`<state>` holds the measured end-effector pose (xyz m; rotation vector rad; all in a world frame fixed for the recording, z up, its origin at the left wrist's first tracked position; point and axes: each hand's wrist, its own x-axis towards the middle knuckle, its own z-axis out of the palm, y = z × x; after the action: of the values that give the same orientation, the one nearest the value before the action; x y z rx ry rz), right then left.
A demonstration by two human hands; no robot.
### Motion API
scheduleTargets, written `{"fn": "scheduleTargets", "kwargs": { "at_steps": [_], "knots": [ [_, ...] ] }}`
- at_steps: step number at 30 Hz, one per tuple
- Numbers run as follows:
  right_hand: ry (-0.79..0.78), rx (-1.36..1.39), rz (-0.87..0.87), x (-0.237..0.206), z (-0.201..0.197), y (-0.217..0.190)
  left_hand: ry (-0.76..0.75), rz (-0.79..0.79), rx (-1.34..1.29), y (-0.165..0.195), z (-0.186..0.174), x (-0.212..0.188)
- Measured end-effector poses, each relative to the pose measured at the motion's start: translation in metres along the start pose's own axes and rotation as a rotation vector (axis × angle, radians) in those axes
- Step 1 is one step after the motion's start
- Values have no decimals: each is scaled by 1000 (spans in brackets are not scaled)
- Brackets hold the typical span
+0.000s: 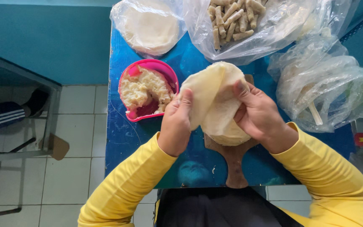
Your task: The person peels the thin outer skin off a round flat cake by hand, working the skin loose from the edges and pulling it away in sheets. They then cut the peeled cake into smaller pieces with a knife on a small wooden cutting board and place the pieces into a pink container.
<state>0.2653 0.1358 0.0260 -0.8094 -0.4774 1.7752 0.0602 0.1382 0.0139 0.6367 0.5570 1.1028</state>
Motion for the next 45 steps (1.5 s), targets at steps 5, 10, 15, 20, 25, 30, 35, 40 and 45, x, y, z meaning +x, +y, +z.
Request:
{"fn": "scheduleTargets", "kwargs": {
  "at_steps": [5, 10, 15, 20, 25, 30, 35, 40, 45],
  "knots": [
    [51, 96, 87, -4, -12, -13, 11, -34, -315, 11, 4, 4],
    [112, 113, 49, -14, -28, -21, 13, -60, -417, 18, 3, 1],
    [170, 7, 25, -30, -48, -45, 18, -30, -494, 22, -1, 6],
    [230, -173, -169, -44, -63, -83, 51, 36, -509, 27, -5, 8],
    [139, -713, -556, -61, -47, -115, 118, 132, -449, 32, -5, 8],
    [-70, -1516, -742, -55, -9, -73, 107, 122, -427, 31, -3, 7],
    [-225, -1974, -777, -50, 4, 6, 100, 156, -406, 30, -3, 6],
    [-175, -1903, -765, -58, -5, 11, 98, 131, -409, 29, -1, 6],
    [-185, -1953, -800, -62, -3, 21, 94, 133, -418, 28, -2, 8]
  ]
}}
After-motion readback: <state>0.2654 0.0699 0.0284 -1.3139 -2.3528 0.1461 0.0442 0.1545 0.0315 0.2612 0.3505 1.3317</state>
